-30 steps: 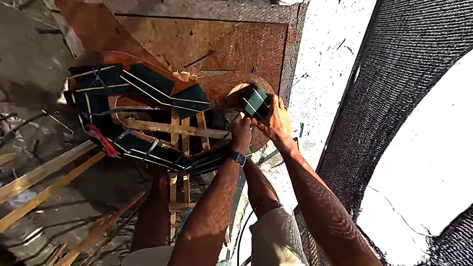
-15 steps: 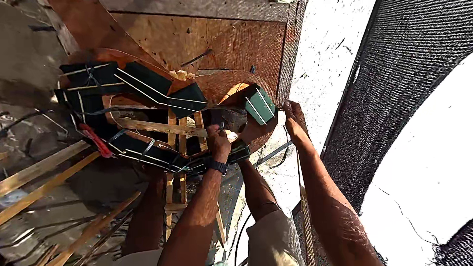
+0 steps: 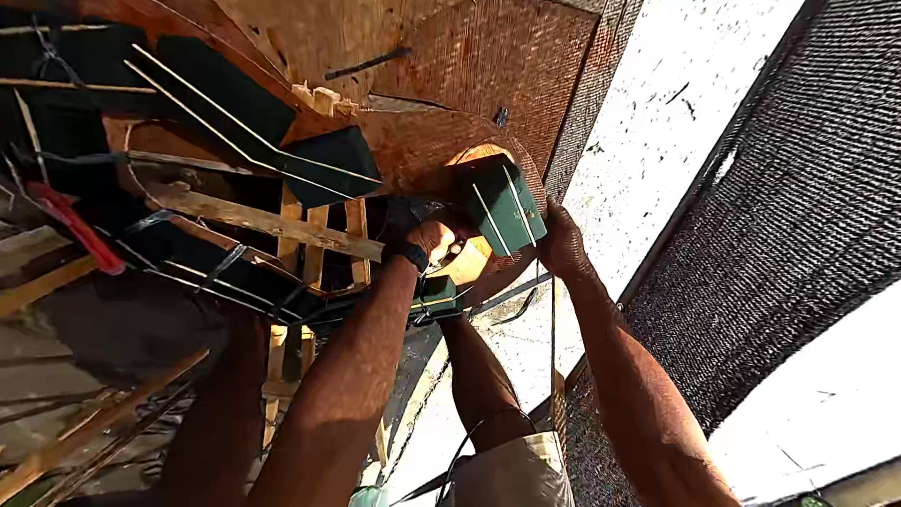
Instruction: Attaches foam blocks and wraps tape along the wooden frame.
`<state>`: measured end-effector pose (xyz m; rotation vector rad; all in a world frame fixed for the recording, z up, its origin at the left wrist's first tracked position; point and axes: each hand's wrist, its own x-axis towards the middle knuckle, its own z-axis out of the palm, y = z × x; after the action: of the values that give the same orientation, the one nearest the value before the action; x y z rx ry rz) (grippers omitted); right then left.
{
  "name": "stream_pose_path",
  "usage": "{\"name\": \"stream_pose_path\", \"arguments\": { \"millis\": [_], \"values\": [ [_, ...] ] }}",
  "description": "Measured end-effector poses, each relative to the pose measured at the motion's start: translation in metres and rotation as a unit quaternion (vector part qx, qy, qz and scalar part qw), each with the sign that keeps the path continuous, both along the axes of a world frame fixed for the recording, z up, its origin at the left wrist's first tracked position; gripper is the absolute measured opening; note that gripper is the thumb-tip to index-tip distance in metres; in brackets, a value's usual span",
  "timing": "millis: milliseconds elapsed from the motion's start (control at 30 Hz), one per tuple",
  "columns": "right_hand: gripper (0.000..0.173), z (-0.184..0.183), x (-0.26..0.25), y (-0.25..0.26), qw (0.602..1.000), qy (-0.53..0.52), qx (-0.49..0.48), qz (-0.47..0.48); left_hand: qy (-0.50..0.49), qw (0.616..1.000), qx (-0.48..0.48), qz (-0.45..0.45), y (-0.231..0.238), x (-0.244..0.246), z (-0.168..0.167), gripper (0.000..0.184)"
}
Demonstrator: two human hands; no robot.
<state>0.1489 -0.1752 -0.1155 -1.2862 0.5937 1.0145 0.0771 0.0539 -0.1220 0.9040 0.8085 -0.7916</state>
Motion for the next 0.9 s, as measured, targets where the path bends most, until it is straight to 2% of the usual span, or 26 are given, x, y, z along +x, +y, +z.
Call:
{"name": "stream_pose_path", "arguments": {
  "millis": [100,167,233,267,300,367,467,567,633,733,767,833,900],
  "values": [
    [0.058,-0.008,0.013,0.005,0.997,0.03,0.052,0.054,-0.027,0.997,-0.069,0.028,0.005,0.0,-0.006,0.026],
    [0.071,-0.01,0.026,-0.002,0.986,0.029,0.03,0.159,-0.041,0.995,-0.092,0.024,0.007,-0.001,-0.008,0.027],
    [0.08,-0.002,0.045,-0.008,0.957,0.029,-0.026,0.286,-0.051,0.997,-0.017,-0.063,0.009,0.003,0.001,0.023],
    [0.073,0.007,0.055,-0.009,0.939,0.017,-0.05,0.34,-0.055,0.989,0.041,-0.133,0.011,0.006,0.009,0.015],
    [0.061,0.02,0.064,-0.008,0.916,-0.016,-0.089,0.391,-0.068,0.972,0.095,-0.206,0.015,0.01,0.015,0.008],
    [0.035,0.047,0.083,-0.009,0.844,-0.096,-0.173,0.499,-0.06,0.93,0.178,-0.315,0.024,0.006,0.016,0.022],
    [0.024,0.063,0.143,-0.014,0.709,-0.199,-0.215,0.642,-0.087,0.911,0.256,-0.311,0.04,-0.032,0.025,0.025],
    [0.024,0.105,0.178,-0.006,0.628,-0.258,-0.317,0.662,-0.059,0.905,0.308,-0.288,0.052,-0.068,0.061,0.028],
    [0.026,0.143,0.19,0.001,0.587,-0.194,-0.367,0.695,-0.041,0.912,0.322,-0.251,0.052,-0.09,0.078,0.03],
    [0.024,0.157,0.203,-0.034,0.556,-0.184,-0.345,0.734,-0.037,0.928,0.337,-0.156,0.04,-0.111,0.096,0.031],
    [0.024,0.171,0.202,-0.035,0.553,-0.142,-0.349,0.743,-0.03,0.939,0.326,-0.103,0.033,-0.112,0.104,0.03],
    [0.02,0.212,0.189,-0.019,0.574,-0.076,-0.337,0.743,-0.026,0.958,0.276,0.071,0.007,-0.105,0.116,0.021],
    [0.024,0.244,0.164,0.016,0.59,-0.066,-0.27,0.758,-0.021,0.95,0.135,0.281,-0.028,-0.083,0.13,0.014]
  ]
}}
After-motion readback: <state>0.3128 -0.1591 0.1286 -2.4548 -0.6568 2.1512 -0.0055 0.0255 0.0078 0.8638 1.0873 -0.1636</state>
